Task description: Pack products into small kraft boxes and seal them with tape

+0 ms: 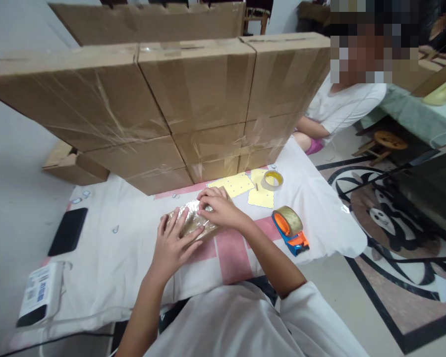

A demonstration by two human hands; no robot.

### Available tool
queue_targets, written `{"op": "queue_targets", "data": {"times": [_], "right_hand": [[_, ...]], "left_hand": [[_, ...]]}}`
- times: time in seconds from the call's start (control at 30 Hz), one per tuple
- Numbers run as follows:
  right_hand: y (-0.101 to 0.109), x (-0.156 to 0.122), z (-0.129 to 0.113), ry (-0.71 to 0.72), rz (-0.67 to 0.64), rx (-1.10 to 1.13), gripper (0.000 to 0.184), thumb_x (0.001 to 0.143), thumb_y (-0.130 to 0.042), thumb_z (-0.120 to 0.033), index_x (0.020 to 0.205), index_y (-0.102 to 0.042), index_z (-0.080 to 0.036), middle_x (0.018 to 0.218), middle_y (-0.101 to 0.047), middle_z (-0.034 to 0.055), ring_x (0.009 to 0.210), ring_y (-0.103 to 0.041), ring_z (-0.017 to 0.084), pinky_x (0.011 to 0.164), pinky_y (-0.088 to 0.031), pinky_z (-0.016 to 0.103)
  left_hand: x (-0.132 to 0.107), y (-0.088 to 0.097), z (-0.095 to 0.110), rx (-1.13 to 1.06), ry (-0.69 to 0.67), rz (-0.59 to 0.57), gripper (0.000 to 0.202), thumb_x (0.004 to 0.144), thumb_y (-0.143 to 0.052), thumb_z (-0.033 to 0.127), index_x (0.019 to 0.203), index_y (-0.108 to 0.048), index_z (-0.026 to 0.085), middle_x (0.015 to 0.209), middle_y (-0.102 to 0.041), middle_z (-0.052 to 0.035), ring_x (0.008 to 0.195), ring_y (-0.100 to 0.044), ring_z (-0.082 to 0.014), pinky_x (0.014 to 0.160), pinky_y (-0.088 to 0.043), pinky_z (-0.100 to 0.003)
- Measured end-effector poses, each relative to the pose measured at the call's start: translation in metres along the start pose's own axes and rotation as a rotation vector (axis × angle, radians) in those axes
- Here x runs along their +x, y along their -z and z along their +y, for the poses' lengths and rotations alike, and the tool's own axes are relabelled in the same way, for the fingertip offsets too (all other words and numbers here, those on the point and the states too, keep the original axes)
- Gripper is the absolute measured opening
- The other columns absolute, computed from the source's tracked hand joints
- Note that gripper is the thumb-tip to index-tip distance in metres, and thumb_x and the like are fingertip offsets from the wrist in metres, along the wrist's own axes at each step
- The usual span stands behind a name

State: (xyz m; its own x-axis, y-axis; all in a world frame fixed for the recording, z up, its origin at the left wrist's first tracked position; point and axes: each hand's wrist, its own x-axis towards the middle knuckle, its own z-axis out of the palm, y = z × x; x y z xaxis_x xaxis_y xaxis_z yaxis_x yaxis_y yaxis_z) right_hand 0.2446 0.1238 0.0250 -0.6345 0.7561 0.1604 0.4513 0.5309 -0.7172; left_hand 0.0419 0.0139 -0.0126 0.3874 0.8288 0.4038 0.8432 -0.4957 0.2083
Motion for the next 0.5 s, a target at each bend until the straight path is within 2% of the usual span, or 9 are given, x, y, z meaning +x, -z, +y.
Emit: {"op": "queue_targets", "data": {"times": [0.23, 0.4, 0.5], "right_hand": [[-0.0005, 0.0010, -0.0018, -0.007, 0.008, -0.051, 0.007, 0.090, -0.069, -0.019, 0.085, -0.065, -0.020, 0.119, -0.063, 0.0031, 0.119, -0.052, 0.022, 0.108, -0.028, 0.043], [-0.0026, 0.0035, 0.0004, -0.011, 0.001, -0.085, 0.006, 0.090, -0.070, -0.020, 0.086, -0.065, -0.019, 0.121, -0.062, 0.0044, 0.119, -0.052, 0.022, 0.107, -0.029, 0.043], [-0.0053, 0.0033, -0.0009, -0.030, 0.012, -0.151, 0.004, 0.090, -0.071, -0.021, 0.089, -0.067, -0.019, 0.124, -0.061, 0.0057, 0.120, -0.052, 0.023, 0.107, -0.029, 0.043]], "left_hand": [[-0.0003, 0.0022, 0.0018, 0.031, -0.006, 0.011, 0.031, 0.095, -0.062, 0.038, 0.126, -0.068, 0.039, 0.155, -0.049, -0.0036, 0.151, -0.033, -0.0327, 0.120, -0.024, -0.058], [0.0054, 0.0060, 0.0048, 0.010, -0.039, -0.040, 0.031, 0.100, -0.054, 0.031, 0.129, -0.065, 0.034, 0.136, -0.067, 0.0056, 0.144, -0.044, -0.0257, 0.124, -0.013, -0.054], [0.0053, 0.0063, 0.0048, 0.000, -0.069, 0.023, 0.030, 0.099, -0.056, 0.032, 0.127, -0.066, 0.033, 0.128, -0.071, 0.0059, 0.138, -0.051, -0.0251, 0.121, -0.019, -0.050]]}}
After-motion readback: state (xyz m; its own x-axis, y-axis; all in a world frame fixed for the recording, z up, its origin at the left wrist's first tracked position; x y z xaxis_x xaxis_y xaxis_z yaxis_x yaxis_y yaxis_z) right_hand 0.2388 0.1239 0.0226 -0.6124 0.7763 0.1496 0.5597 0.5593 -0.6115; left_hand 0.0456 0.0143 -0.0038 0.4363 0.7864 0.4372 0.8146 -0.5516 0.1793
